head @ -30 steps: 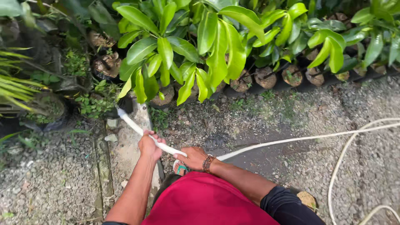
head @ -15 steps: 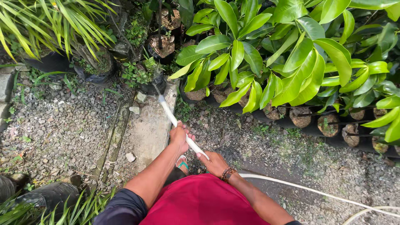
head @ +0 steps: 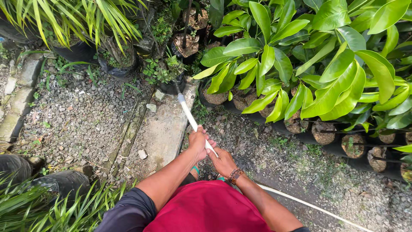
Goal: The person holds a white hose and waters rows of potted seedlings in an outdoor nursery, directing the water stream into the pots along the beds. They walk along the gravel path between plant rows, moving the hose from one group of pots to the next to wet the soil.
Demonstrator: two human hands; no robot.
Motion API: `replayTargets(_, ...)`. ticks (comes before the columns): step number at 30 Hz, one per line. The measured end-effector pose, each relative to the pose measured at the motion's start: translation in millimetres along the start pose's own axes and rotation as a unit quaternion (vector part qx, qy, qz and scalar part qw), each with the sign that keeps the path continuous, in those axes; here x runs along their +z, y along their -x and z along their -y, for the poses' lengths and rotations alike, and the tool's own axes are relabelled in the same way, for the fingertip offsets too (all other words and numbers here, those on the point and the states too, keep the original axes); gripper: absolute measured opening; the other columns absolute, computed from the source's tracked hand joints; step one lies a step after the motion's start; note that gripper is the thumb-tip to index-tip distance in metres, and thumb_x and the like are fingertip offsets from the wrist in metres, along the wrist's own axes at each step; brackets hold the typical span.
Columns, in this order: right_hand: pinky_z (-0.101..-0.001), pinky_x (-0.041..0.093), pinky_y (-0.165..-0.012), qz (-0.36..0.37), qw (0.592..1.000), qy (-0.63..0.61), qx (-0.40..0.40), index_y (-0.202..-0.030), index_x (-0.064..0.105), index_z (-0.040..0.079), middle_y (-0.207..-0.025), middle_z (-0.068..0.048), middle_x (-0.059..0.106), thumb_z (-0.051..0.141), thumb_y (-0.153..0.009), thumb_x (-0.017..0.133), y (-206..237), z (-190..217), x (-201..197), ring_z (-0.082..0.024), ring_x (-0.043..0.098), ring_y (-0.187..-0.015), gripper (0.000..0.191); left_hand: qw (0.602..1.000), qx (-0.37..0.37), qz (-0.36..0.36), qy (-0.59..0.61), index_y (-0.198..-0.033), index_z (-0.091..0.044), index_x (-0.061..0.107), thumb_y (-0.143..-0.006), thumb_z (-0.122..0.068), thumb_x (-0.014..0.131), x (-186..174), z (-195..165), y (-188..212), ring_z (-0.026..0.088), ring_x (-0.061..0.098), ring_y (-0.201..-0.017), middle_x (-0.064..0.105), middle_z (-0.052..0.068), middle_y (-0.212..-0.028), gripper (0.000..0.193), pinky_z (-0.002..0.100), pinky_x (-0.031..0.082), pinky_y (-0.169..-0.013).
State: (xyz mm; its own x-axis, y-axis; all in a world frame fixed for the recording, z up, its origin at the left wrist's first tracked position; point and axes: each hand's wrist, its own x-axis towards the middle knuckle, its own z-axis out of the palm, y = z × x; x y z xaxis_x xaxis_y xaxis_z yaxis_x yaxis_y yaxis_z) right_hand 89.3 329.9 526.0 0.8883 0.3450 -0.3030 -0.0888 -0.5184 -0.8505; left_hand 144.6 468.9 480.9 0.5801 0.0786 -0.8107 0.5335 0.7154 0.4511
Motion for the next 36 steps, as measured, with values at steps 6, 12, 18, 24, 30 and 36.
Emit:
replayTargets(6,-0.0414,0.051,-0.068,-0.014,1.0,0.022,0.01,-0.116,0.07,0.006,-0.08,-0.016,0.068,0.044,-0.102,0.052,-5.9,4.7,4.5,-0.028,0.066,-0.071,0.044,1.0,-0.008,0.009,0.004,-0.1,-0.011,0.05,-0.105,-0.044,0.048,-2.3,-7.3,-0.4,0.024,0.056,-0.057,0.05,0.004,-0.071,0.034,0.047,0.059,-0.057)
replayTargets(12,-0.0428,0.05,-0.065,-0.016,0.999,0.034,0.006,-0.117,0.069,0.006,-0.076,-0.017,0.066,0.043,-0.103,0.05,-6.1,5.3,7.0,-0.031,0.063,-0.066,0.044,1.0,-0.009,0.021,0.002,-0.096,-0.011,0.051,-0.105,-0.043,0.048,-4.3,-8.1,2.2,0.024,0.057,-0.058,0.052,0.005,-0.072,0.033,0.046,0.058,-0.057)
replayTargets(18,-0.0428,0.049,-0.062,-0.013,0.999,0.036,-0.004,-0.112,0.071,0.006,-0.072,-0.015,0.064,0.043,-0.103,0.05,1.8,-2.3,12.4,-0.028,0.062,-0.063,0.044,1.0,-0.022,0.019,0.006,-0.095,-0.011,0.049,-0.105,-0.043,0.049,-10.2,3.6,1.9,0.024,0.056,-0.057,0.051,0.005,-0.071,0.034,0.046,0.057,-0.056)
replayTargets(24,-0.0426,0.045,-0.057,0.013,0.998,0.046,0.028,-0.099,0.072,0.003,-0.061,-0.013,0.057,0.046,-0.105,0.049,7.5,-10.6,16.3,-0.024,0.053,-0.056,0.049,0.999,-0.031,0.028,0.001,-0.096,-0.01,0.048,-0.106,-0.044,0.047,-17.0,10.4,4.8,0.023,0.054,-0.056,0.049,0.005,-0.071,0.036,0.045,0.056,-0.055)
replayTargets(30,-0.0422,0.045,-0.055,0.021,0.997,0.035,0.062,-0.086,0.068,0.0,-0.058,-0.009,0.056,0.048,-0.104,0.049,4.5,-11.6,16.5,-0.021,0.054,-0.054,0.054,0.999,-0.036,0.029,-0.013,-0.096,-0.011,0.047,-0.105,-0.043,0.046,-14.6,4.3,8.3,0.022,0.051,-0.057,0.048,0.005,-0.073,0.033,0.045,0.054,-0.055)
replayTargets(36,-0.0424,0.045,-0.053,0.029,0.997,0.025,0.073,-0.087,0.068,0.002,-0.056,-0.009,0.055,0.047,-0.102,0.05,4.5,-5.7,16.5,-0.02,0.053,-0.05,0.051,0.998,-0.045,0.027,-0.02,-0.097,-0.011,0.048,-0.107,-0.043,0.046,-16.1,2.5,10.1,0.022,0.051,-0.057,0.048,0.005,-0.074,0.034,0.044,0.055,-0.056)
